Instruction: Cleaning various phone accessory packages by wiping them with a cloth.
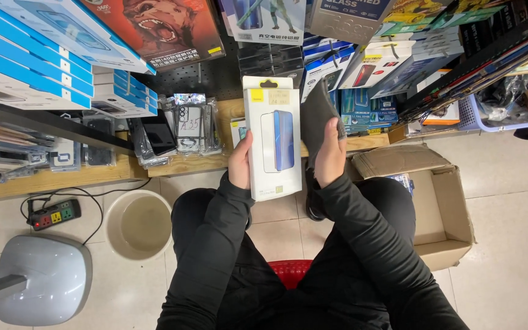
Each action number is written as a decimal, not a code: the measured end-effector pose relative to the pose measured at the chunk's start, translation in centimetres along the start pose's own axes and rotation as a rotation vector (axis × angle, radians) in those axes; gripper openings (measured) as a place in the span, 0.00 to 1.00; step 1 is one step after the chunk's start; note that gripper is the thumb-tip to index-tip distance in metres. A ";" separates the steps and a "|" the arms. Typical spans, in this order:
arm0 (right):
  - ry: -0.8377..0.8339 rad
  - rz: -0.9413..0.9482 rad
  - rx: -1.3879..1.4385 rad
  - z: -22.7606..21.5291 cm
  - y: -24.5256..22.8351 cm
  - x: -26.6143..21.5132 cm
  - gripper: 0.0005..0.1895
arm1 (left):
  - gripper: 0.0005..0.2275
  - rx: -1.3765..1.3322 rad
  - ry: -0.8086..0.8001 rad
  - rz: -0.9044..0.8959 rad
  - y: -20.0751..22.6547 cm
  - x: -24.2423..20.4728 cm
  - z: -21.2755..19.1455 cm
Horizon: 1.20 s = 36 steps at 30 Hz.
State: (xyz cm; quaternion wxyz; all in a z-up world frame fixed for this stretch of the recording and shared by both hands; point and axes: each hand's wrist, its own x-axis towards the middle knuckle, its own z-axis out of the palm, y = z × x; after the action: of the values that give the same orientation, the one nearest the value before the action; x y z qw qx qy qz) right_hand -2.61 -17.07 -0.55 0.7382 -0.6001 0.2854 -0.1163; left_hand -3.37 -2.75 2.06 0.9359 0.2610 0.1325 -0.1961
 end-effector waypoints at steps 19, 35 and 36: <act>-0.568 -1.339 -0.733 -0.1 -0.2 -1.9 0.40 | 0.25 -0.140 -0.418 -0.115 -4.4 2.8 -8.1; -0.852 -1.272 -0.802 -0.1 2.8 -8.5 0.35 | 0.31 -0.124 -0.089 0.085 3.8 -2.0 -0.3; -0.851 -1.256 -0.805 -0.1 2.8 -8.0 0.35 | 0.32 -0.163 -0.127 -0.041 3.8 -2.2 -0.2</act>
State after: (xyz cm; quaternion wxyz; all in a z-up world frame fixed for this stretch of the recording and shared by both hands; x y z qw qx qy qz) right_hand -9.65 -12.36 -0.95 0.3122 -0.8555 -0.3815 -0.1583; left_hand -3.72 1.03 4.38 0.9564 0.1681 0.0936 -0.2198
